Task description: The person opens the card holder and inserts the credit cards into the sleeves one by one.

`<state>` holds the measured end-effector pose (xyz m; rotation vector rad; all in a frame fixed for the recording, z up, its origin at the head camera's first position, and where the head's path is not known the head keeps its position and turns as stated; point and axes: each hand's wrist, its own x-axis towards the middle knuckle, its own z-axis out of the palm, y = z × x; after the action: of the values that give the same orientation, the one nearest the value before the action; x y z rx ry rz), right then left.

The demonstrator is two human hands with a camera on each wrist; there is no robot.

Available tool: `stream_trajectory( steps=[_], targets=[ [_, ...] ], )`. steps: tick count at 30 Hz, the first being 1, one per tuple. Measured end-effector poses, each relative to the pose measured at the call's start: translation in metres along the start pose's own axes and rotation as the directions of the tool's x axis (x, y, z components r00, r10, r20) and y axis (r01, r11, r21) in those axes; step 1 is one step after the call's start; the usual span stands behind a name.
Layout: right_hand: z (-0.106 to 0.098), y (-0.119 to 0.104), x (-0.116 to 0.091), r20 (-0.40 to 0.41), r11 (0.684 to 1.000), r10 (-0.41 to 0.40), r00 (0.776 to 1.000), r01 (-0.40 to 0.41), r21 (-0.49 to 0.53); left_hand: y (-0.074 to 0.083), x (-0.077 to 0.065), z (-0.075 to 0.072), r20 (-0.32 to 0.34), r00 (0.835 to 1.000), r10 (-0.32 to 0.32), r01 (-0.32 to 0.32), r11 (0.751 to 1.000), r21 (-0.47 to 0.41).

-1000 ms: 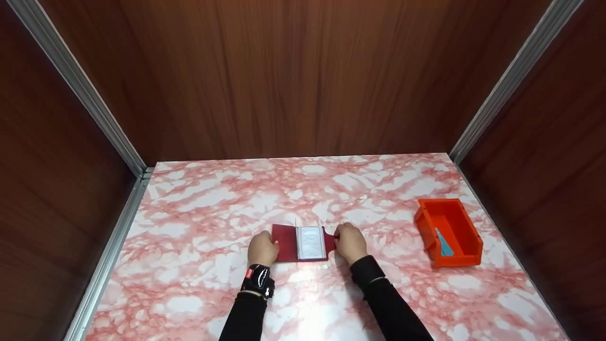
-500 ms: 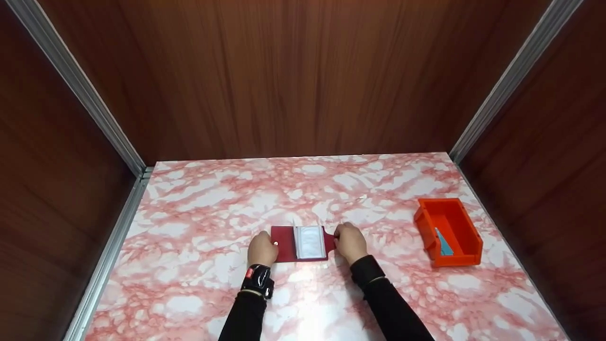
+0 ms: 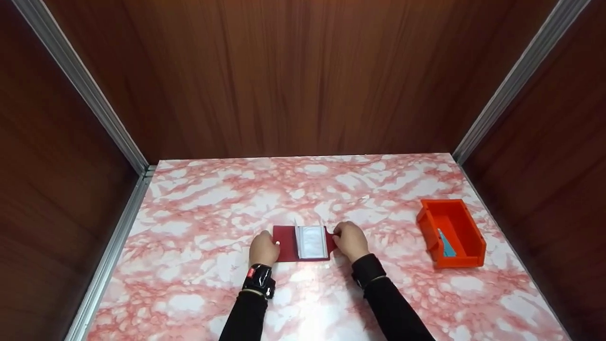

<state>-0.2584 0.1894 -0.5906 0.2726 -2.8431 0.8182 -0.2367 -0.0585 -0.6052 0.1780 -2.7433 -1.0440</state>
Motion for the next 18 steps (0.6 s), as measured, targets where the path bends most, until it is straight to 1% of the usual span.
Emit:
stream_trajectory(
  steps=[4,8,13,16,18],
  targets=[
    [0.004,-0.004,0.001,-0.057,0.998,-0.067,0.996,0.068,0.005,0.0,-0.001,0.001,-0.009,1.0,0.008,-0.008,1.0,-0.014],
    [0.009,-0.009,0.006,-0.091,0.988,-0.153,0.984,0.152,-0.011,-0.001,-0.001,0.001,-0.003,1.0,-0.002,0.002,1.0,-0.008],
    [0.013,-0.019,0.011,-0.082,0.974,-0.224,0.971,0.225,-0.003,-0.002,0.0,0.001,-0.002,1.0,-0.004,0.003,1.0,-0.009],
    [0.017,-0.022,0.013,-0.073,0.968,-0.25,0.965,0.247,-0.048,-0.001,-0.001,0.001,-0.009,1.0,0.001,-0.002,1.0,-0.013],
    [0.02,-0.022,0.014,-0.063,0.966,-0.25,0.966,0.244,-0.084,-0.001,-0.001,0.001,-0.015,1.0,0.002,-0.002,1.0,-0.015]
  ],
)
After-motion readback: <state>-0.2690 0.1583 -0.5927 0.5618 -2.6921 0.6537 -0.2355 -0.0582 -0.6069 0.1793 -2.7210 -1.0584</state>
